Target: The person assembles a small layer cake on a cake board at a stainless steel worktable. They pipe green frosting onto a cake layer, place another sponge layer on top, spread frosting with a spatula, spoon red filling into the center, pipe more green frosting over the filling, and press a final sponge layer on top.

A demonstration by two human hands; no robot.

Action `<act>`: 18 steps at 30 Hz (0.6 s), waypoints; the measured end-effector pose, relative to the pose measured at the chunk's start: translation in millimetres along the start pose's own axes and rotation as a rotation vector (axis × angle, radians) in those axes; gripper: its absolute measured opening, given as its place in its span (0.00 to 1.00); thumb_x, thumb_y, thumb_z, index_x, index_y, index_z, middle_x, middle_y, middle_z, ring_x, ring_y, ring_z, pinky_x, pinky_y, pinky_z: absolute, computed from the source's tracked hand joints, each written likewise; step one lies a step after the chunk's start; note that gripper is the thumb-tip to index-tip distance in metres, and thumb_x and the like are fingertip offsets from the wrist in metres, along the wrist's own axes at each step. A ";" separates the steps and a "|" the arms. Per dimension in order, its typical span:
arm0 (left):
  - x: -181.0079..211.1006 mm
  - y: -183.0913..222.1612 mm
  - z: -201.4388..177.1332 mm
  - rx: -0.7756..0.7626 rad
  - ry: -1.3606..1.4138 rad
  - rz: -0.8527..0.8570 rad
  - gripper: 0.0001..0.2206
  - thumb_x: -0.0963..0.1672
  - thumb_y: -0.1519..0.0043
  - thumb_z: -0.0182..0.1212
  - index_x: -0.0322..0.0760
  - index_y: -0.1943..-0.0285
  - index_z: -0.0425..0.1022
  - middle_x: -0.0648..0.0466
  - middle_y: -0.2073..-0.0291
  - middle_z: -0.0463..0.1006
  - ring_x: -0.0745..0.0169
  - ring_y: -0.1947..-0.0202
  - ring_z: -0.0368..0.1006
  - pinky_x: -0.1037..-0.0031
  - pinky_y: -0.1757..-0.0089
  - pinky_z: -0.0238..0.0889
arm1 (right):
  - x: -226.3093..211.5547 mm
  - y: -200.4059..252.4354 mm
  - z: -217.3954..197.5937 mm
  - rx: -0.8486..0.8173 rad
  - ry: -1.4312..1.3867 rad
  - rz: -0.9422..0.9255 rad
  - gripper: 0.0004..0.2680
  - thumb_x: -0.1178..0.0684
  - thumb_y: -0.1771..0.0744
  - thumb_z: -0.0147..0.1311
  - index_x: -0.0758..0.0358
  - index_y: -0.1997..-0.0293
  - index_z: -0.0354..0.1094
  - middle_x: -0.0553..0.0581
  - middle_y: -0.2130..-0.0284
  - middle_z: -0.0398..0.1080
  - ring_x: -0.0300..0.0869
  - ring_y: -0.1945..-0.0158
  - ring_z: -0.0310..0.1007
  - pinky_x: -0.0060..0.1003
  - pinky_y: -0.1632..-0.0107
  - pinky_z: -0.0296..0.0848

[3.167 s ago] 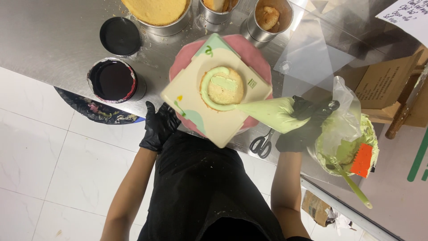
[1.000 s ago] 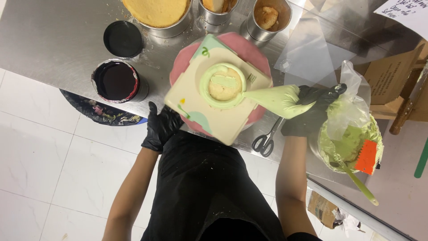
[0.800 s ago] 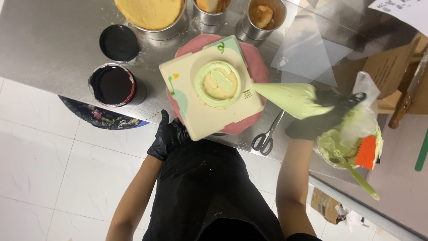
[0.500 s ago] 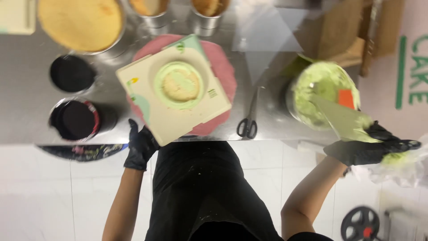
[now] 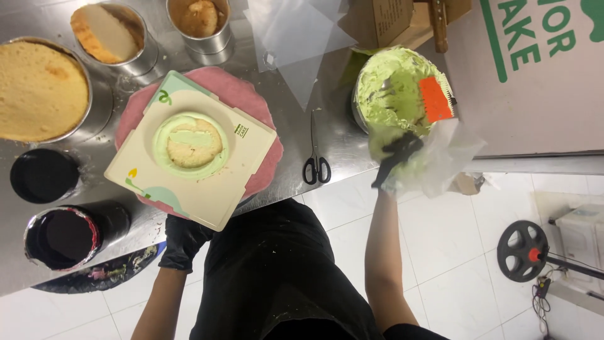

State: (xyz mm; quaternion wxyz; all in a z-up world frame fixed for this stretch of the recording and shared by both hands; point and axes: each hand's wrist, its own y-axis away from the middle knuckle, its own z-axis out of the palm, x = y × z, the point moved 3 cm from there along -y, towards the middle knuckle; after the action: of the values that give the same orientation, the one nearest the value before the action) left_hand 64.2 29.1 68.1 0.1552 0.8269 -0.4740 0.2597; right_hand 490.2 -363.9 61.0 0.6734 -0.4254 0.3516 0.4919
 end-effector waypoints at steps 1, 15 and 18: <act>1.0 -3.6 -1.4 0.011 0.029 0.025 0.31 0.52 0.45 0.63 0.36 0.33 0.66 0.44 0.40 0.73 0.45 0.39 0.67 0.57 0.44 0.62 | 3.5 13.3 13.0 -0.085 -0.085 0.126 0.20 0.35 0.36 0.57 0.59 0.47 0.64 0.52 0.59 0.71 0.40 0.56 0.73 0.32 0.55 0.75; -9.0 5.0 19.4 -0.010 0.088 -0.079 0.30 0.50 0.42 0.61 0.40 0.30 0.63 0.49 0.37 0.73 0.51 0.37 0.69 0.61 0.43 0.62 | -24.0 -52.9 -151.9 0.423 -0.436 0.249 0.26 0.35 0.32 0.40 0.64 0.31 0.55 0.68 0.33 0.59 0.57 0.30 0.60 0.52 0.29 0.62; -7.3 8.6 19.5 0.026 0.003 -0.024 0.30 0.50 0.42 0.61 0.41 0.29 0.64 0.49 0.36 0.73 0.51 0.37 0.69 0.61 0.43 0.63 | 27.2 -71.7 -226.5 0.524 -0.293 0.300 0.25 0.36 0.32 0.41 0.64 0.32 0.60 0.63 0.34 0.64 0.51 0.32 0.64 0.45 0.32 0.65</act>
State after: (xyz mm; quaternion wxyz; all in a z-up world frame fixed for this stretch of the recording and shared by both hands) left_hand 59.2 20.1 48.1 0.1483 0.8340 -0.4607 0.2650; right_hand 554.0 -573.1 -35.4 0.7233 -0.1060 0.4243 0.5344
